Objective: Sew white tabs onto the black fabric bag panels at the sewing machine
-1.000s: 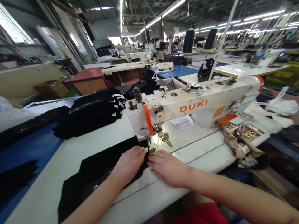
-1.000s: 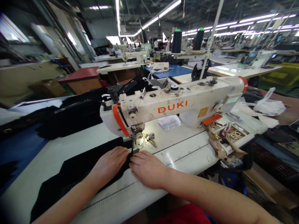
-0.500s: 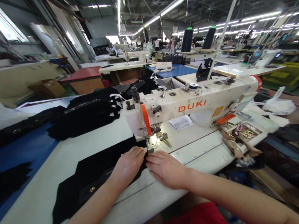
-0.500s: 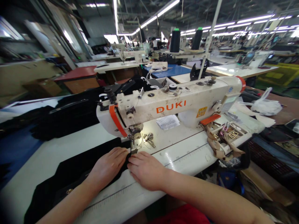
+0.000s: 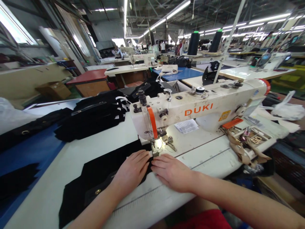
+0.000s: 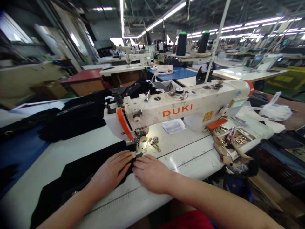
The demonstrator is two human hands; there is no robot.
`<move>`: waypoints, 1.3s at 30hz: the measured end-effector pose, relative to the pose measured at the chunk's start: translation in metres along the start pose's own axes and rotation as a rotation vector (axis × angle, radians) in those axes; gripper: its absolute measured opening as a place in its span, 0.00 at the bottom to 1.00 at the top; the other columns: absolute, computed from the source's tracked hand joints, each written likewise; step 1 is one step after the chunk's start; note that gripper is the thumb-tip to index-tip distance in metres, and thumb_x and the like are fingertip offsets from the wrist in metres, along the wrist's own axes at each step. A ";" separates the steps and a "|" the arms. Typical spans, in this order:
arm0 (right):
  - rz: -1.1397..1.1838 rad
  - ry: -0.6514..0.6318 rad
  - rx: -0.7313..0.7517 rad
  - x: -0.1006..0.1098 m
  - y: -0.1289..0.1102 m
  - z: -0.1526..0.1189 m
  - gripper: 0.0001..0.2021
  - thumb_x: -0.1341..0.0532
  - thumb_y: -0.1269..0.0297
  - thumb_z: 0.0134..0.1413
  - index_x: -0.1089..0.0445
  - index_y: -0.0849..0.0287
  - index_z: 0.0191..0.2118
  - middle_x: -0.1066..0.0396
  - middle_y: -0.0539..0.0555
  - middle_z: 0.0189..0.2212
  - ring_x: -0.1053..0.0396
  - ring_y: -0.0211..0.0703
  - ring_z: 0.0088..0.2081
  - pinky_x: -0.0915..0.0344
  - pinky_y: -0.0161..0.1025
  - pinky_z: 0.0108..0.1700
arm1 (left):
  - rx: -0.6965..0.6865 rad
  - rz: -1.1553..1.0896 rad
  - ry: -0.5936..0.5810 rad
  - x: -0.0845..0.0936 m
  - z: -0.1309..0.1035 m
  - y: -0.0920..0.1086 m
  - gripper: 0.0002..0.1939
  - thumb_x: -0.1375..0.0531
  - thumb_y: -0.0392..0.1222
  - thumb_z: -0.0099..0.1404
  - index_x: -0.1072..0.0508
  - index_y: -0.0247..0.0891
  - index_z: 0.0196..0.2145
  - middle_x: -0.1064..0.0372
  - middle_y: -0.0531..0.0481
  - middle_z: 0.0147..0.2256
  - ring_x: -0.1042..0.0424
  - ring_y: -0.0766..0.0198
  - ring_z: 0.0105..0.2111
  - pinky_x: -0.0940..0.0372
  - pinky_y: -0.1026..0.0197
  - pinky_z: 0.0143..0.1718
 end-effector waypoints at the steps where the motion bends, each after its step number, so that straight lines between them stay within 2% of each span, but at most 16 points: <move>1: 0.001 -0.008 0.009 0.001 0.000 0.001 0.12 0.46 0.66 0.65 0.31 0.63 0.49 0.29 0.58 0.50 0.37 0.46 0.55 0.42 0.44 0.58 | 0.017 -0.011 -0.020 -0.001 -0.002 -0.002 0.17 0.50 0.39 0.70 0.27 0.34 0.50 0.26 0.44 0.49 0.29 0.56 0.51 0.32 0.51 0.53; 5: 0.009 -0.023 0.044 0.003 0.000 0.004 0.11 0.47 0.67 0.66 0.30 0.62 0.47 0.28 0.58 0.47 0.36 0.45 0.53 0.41 0.43 0.57 | 0.070 -0.058 -0.101 -0.007 -0.009 -0.006 0.19 0.49 0.41 0.70 0.31 0.37 0.55 0.30 0.45 0.55 0.32 0.58 0.55 0.35 0.52 0.56; 8: 0.013 -0.017 0.037 0.005 0.005 0.008 0.10 0.46 0.68 0.65 0.28 0.62 0.44 0.27 0.58 0.43 0.34 0.45 0.49 0.39 0.42 0.54 | 0.093 -0.069 -0.110 -0.008 -0.009 -0.006 0.19 0.49 0.41 0.70 0.31 0.38 0.56 0.31 0.46 0.55 0.33 0.58 0.56 0.36 0.52 0.57; 12: -0.024 -0.005 -0.057 0.008 0.025 0.016 0.08 0.44 0.70 0.62 0.27 0.63 0.41 0.26 0.56 0.36 0.33 0.45 0.41 0.37 0.41 0.48 | 0.110 -0.062 -0.106 -0.010 -0.005 -0.001 0.20 0.50 0.42 0.70 0.32 0.37 0.56 0.30 0.46 0.55 0.33 0.58 0.56 0.36 0.53 0.58; 15: -0.087 -0.009 -0.080 0.009 0.038 0.020 0.07 0.43 0.70 0.62 0.27 0.63 0.38 0.28 0.56 0.34 0.34 0.46 0.39 0.37 0.41 0.46 | 0.111 -0.050 -0.113 -0.013 -0.001 0.003 0.20 0.50 0.42 0.70 0.32 0.36 0.56 0.31 0.45 0.56 0.33 0.58 0.56 0.36 0.53 0.58; 24: -0.167 -0.031 -0.018 0.004 0.047 0.023 0.07 0.43 0.71 0.62 0.28 0.62 0.37 0.30 0.55 0.33 0.35 0.46 0.39 0.38 0.41 0.44 | 0.111 -0.041 -0.105 -0.018 0.000 0.002 0.21 0.50 0.43 0.70 0.32 0.36 0.57 0.32 0.44 0.56 0.33 0.58 0.57 0.37 0.53 0.58; 33: -0.174 -0.064 -0.048 0.003 0.057 0.029 0.09 0.46 0.71 0.65 0.29 0.63 0.37 0.30 0.56 0.34 0.34 0.45 0.39 0.39 0.41 0.45 | 0.121 -0.048 -0.111 -0.017 0.011 -0.007 0.20 0.50 0.43 0.70 0.32 0.36 0.56 0.31 0.44 0.56 0.33 0.57 0.56 0.36 0.51 0.57; 39: -0.176 -0.057 -0.077 0.002 0.061 0.030 0.08 0.46 0.71 0.63 0.29 0.64 0.39 0.30 0.56 0.35 0.35 0.47 0.40 0.39 0.42 0.44 | 0.117 -0.065 -0.086 -0.019 0.016 -0.013 0.20 0.50 0.44 0.70 0.31 0.38 0.56 0.31 0.44 0.55 0.32 0.57 0.56 0.37 0.51 0.58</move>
Point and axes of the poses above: each hand's wrist, its own z-axis towards the middle knuckle, its own x-axis out of the back of the hand, y = z × x, the point moved 9 cm from there along z, towards the middle knuckle
